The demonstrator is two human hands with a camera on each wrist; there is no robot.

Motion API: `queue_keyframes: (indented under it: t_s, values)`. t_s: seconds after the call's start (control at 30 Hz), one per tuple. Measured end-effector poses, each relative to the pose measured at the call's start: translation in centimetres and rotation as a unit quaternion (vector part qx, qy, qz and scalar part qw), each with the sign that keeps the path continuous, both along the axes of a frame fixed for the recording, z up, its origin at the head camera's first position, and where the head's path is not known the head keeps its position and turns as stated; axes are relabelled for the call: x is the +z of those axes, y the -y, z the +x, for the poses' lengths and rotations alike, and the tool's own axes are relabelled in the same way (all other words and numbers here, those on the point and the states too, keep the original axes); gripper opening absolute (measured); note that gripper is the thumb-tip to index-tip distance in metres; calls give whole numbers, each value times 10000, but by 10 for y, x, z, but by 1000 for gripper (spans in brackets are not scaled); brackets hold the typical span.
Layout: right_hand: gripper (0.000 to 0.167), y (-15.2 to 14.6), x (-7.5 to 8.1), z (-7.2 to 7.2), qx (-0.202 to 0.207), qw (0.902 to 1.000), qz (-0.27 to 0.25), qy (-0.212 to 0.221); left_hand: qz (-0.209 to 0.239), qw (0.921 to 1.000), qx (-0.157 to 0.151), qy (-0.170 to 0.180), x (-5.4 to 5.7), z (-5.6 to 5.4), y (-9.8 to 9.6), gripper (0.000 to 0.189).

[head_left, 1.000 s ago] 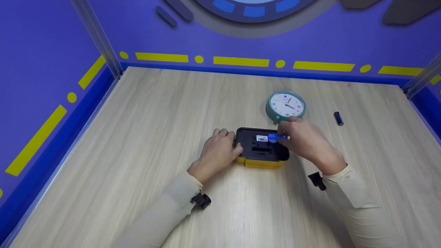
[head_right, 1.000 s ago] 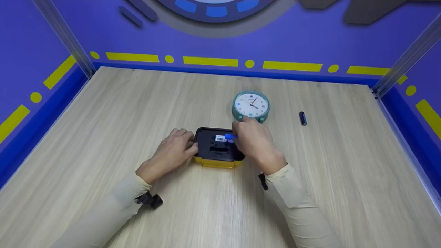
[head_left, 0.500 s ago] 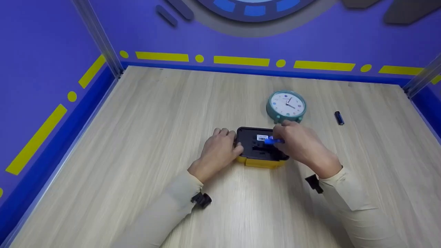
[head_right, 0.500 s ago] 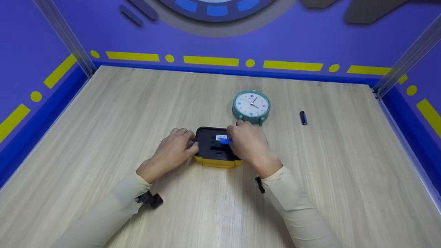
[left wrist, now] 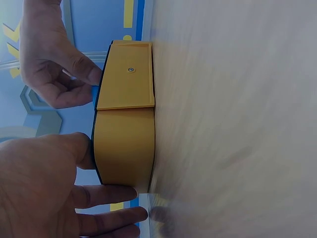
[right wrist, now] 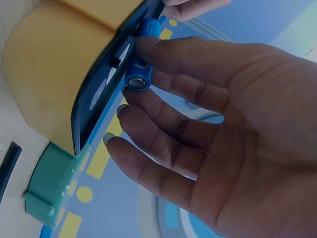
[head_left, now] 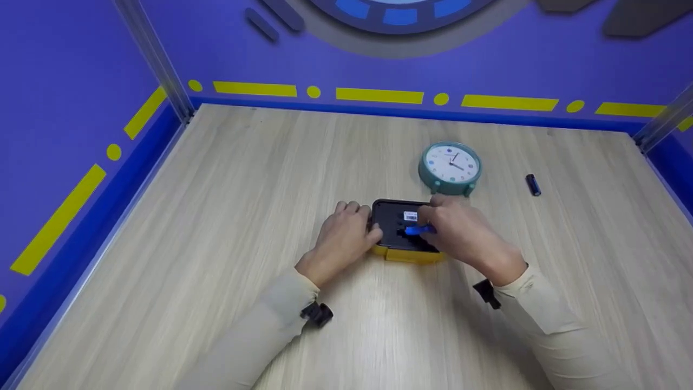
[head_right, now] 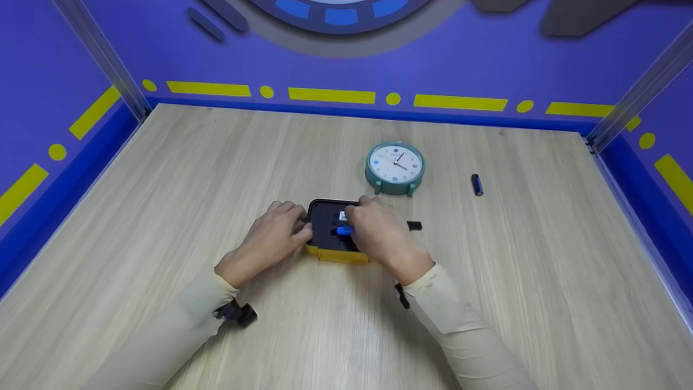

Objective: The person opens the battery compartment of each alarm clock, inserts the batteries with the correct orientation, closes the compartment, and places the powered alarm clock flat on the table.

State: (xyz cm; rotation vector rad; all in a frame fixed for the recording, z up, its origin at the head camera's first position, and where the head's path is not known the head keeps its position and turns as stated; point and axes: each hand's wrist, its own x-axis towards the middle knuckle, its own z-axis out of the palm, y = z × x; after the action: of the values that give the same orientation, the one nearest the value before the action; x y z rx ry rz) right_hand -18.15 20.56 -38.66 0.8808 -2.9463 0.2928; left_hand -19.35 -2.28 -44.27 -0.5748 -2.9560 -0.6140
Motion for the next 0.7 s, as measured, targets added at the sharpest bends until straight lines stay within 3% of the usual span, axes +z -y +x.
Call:
queue_keyframes:
  t_s: [0.7]
  values:
    - [17,10,-6,1,-50,9996,189,190,-21,9999,-19,123,1,0,1,40]
